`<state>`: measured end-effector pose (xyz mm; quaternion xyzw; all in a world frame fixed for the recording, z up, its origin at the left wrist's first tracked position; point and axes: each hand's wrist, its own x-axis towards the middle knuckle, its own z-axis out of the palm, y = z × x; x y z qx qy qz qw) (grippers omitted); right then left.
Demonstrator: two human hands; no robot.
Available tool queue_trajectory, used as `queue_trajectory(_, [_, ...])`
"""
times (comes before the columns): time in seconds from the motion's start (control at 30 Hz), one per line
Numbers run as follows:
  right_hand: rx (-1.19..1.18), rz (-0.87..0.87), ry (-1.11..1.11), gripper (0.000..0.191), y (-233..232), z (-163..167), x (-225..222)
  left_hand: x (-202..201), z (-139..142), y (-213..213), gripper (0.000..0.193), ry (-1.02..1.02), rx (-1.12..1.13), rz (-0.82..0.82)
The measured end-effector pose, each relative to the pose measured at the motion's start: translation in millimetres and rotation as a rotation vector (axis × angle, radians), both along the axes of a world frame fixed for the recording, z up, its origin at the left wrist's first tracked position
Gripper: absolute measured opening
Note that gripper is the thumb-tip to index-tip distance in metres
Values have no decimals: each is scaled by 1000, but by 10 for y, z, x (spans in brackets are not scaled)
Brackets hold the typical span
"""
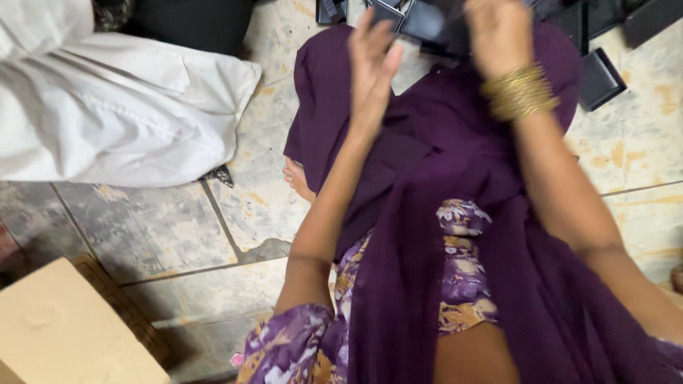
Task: The person sits on the floor and sorts through a pile of small black boxes, picking them up one at a time, opening and closing the lids, and placing them back onto the floor pile. A larger cardboard box sits nearby among the scattered boxes.
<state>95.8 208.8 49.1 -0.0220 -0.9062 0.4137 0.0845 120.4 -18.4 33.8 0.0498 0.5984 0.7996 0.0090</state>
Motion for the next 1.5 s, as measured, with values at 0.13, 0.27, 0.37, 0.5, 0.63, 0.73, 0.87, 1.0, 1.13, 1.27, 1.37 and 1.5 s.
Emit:
queue_trajectory(0.13, [-57, 380, 88, 22, -445, 13, 212, -196, -231, 222, 59, -292, 582, -118])
queue_trajectory(0.27, [-37, 323, 68, 20, -460, -99, 9, -327, -390, -179, 50, -306, 847, -114])
queue_trajectory(0.37, [323, 246, 163, 39, -514, -213, -141, -373, -399, -211, 54, -218, 892, -73])
queue_trajectory(0.5, [573, 224, 67, 36, -605, -202, -242, -410, -359, -91, 53, -222, 770, -6])
queue_trajectory(0.63, [154, 50, 12, 25, -489, -129, -216, -425, -378, -94, 55, -211, 684, -9])
queue_trajectory(0.73, [-530, -75, -187, 22, -357, -37, -41, -407, -415, -49, 56, -210, 663, -31])
queue_trajectory(0.87, [-505, 177, -86, 33, -369, 33, 260, -370, -374, 109, 61, -463, 614, -106])
queue_trajectory(1.0, [25, 195, 136, 47, -538, -14, 435, -308, -345, 167, 63, -726, 405, -86])
queue_trajectory(1.13, [39, 377, 44, 103, -535, -42, 527, -303, -460, 160, 59, -456, 553, 9])
queue_trajectory(1.27, [-3, 399, 10, 99, -398, 16, 572, -339, -579, 141, 60, -446, 650, -5])
queue_trajectory(1.37, [-255, 220, -2, 69, -389, 64, 525, -325, -576, 220, 68, -340, 455, 39])
queue_trajectory(1.5, [-264, 144, 14, 59, -515, 94, 430, -250, -549, 321, 77, -200, 132, -38])
